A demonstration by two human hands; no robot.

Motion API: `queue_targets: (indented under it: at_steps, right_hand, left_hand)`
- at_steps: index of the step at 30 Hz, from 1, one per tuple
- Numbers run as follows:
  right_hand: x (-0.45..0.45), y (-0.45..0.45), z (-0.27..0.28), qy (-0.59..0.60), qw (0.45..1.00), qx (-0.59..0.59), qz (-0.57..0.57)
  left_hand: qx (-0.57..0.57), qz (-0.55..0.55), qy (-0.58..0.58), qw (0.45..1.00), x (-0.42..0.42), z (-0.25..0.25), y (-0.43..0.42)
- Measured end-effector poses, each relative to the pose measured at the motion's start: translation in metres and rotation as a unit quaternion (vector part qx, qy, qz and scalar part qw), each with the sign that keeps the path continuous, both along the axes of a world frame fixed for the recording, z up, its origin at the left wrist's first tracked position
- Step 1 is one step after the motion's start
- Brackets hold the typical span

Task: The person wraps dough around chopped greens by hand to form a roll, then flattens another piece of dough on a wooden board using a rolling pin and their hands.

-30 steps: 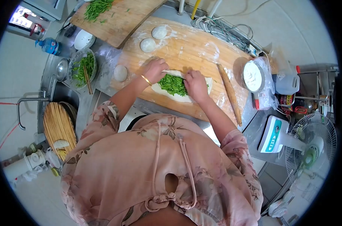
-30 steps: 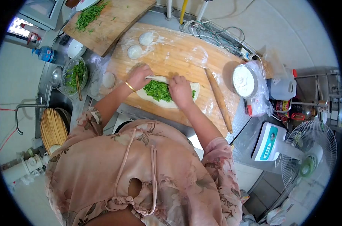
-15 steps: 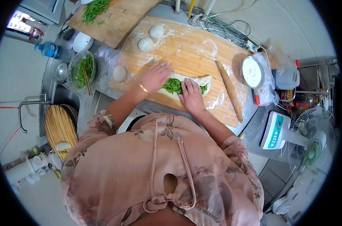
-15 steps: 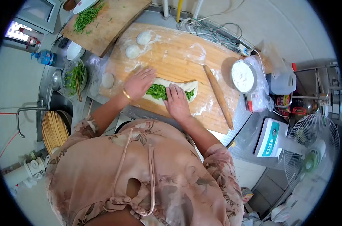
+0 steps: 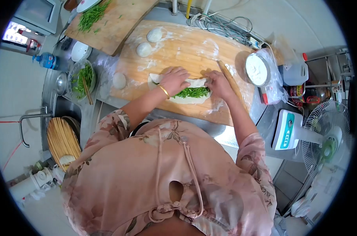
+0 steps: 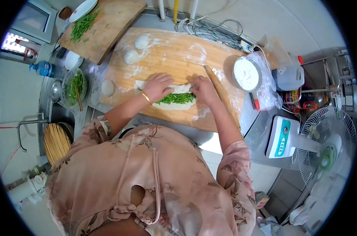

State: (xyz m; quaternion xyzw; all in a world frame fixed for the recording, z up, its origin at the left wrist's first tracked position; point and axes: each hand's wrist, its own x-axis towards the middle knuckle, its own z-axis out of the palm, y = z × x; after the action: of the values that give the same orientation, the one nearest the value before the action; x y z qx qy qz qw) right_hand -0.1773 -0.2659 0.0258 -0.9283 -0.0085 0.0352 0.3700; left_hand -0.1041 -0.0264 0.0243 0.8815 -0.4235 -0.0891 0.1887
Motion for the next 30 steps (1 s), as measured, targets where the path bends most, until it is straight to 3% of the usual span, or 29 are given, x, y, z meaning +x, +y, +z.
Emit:
queue_targets:
  at_steps: [2, 8, 14, 18, 27, 30]
  right_hand:
    - [0.006, -0.009, -0.011, -0.019, 0.998, -0.035, 0.041]
    - [0.008, -0.009, -0.011, 0.008, 0.997, -0.046, 0.055]
    - [-0.035, 0.002, -0.01, -0.139, 0.985, -0.096, 0.034]
    - [-0.063, 0.009, -0.021, -0.197, 0.969, -0.145, 0.024]
    - [-0.084, 0.021, -0.026, -0.148, 0.968, -0.2, -0.005]
    - [-0.067, 0.021, -0.012, -0.194, 0.974, -0.098, -0.056]
  left_hand:
    - [-0.033, 0.016, 0.076, 0.996, 0.001, 0.0, -0.017]
    - [-0.012, 0.026, 0.106, 0.994, 0.004, -0.006, -0.037]
    - [-0.126, 0.002, 0.011, 0.992, -0.01, -0.01, -0.033]
    - [-0.11, -0.037, -0.06, 0.991, -0.021, -0.014, -0.028]
    - [-0.048, -0.086, -0.098, 0.99, -0.054, -0.014, -0.003]
    - [-0.026, -0.09, -0.113, 0.989, -0.059, -0.013, 0.0]
